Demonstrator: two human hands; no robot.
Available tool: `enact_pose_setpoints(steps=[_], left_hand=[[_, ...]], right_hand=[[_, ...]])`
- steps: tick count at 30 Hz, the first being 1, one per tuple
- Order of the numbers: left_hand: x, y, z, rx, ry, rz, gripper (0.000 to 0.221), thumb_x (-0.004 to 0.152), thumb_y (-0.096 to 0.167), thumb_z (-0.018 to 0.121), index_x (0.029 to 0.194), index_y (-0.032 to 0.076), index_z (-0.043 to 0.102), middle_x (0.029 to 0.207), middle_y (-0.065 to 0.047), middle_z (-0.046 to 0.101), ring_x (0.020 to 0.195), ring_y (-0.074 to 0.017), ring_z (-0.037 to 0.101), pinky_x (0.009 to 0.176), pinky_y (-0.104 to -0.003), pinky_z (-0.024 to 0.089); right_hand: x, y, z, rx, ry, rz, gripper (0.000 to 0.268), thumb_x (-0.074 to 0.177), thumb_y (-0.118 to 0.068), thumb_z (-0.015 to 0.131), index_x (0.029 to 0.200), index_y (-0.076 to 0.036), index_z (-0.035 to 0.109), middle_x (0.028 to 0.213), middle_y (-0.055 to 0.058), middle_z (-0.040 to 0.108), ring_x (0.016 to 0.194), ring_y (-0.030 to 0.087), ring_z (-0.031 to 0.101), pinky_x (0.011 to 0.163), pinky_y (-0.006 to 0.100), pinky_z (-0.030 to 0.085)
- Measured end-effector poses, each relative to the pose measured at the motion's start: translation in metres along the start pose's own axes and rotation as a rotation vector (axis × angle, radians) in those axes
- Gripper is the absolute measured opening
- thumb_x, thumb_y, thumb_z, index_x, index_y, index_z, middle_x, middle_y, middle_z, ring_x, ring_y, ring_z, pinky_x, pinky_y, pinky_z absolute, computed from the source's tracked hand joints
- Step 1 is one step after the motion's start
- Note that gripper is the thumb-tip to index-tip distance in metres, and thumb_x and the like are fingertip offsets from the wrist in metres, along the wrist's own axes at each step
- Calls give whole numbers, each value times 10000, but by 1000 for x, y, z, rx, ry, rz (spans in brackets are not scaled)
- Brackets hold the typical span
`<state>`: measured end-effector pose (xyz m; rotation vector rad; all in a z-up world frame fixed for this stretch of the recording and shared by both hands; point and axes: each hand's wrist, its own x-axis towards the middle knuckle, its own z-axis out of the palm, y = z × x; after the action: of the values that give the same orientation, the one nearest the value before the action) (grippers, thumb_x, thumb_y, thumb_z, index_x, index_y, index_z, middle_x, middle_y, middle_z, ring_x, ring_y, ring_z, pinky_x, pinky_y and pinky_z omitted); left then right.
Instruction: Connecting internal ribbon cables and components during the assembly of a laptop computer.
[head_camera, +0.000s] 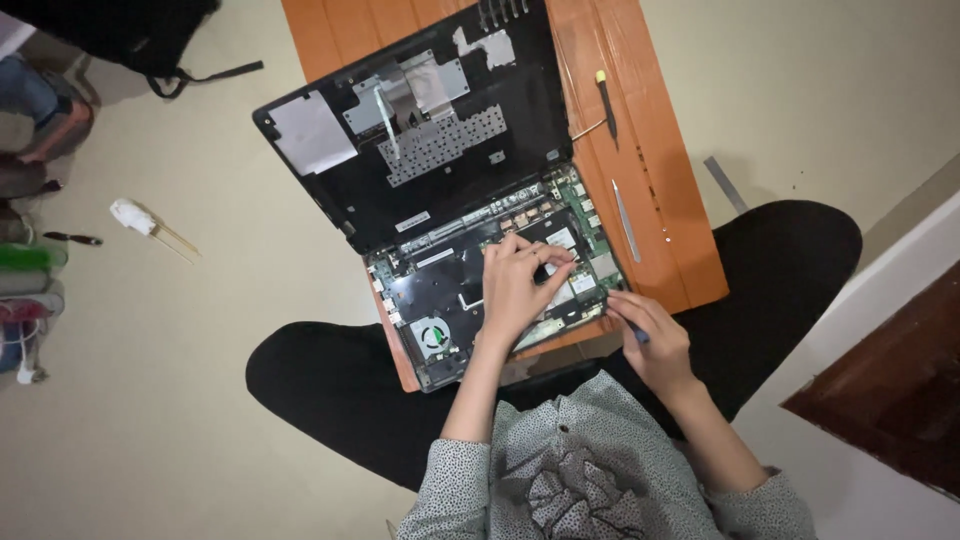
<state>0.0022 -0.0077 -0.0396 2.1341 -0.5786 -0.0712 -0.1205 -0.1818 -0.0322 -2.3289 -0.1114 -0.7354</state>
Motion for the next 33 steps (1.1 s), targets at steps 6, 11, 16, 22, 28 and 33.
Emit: enact_pose_setpoints(steps=[6,11,16,22,28,33], left_hand=[[-3,3,0,-3,16,12,86,838,297,777,916,285,744,783,117,733,867,-159,579,876,-317,382],[-1,5,-3,-11,29,19,64,848,286,773,904,268,747,766,102,729,856,-167,581,870,-320,389],[-3,5,-1,-3,29,24,70,851,303,774,912,279,749,775,108,730,864,-163,584,876,-317,390],[-3,3,0,-14,18,-2,65,852,294,774,911,277,753,776,104,735,868,-155,563,875,-306,378],[-3,4,-1,-22,13,-26,79,844,305,784,915,285,754,787,117,745,875,-146,571,877,-295,376],[-2,-1,2,-13,13,-27,94,819,302,793,903,296,751,789,115,746,885,-154,573,883,-305,374]], right_hand=[[-11,4,2,36,-3,65,147,884,57,741,1015,-6,756,941,91,786,855,283,757,751,362,628],[-6,5,4,94,32,140,140,928,79,685,993,-14,767,871,94,778,800,273,752,715,346,632],[4,24,-3,108,94,242,68,947,46,738,990,-7,731,882,118,754,803,290,724,658,346,593],[100,54,-27,-125,-263,559,456,1128,-375,604,912,26,626,814,271,677,886,531,653,737,566,510],[178,74,-4,-213,-658,603,401,982,-368,644,872,16,684,835,256,722,951,509,666,854,564,492],[182,80,19,-294,-723,597,429,977,-505,654,934,-89,754,855,143,766,941,420,722,813,511,539]])
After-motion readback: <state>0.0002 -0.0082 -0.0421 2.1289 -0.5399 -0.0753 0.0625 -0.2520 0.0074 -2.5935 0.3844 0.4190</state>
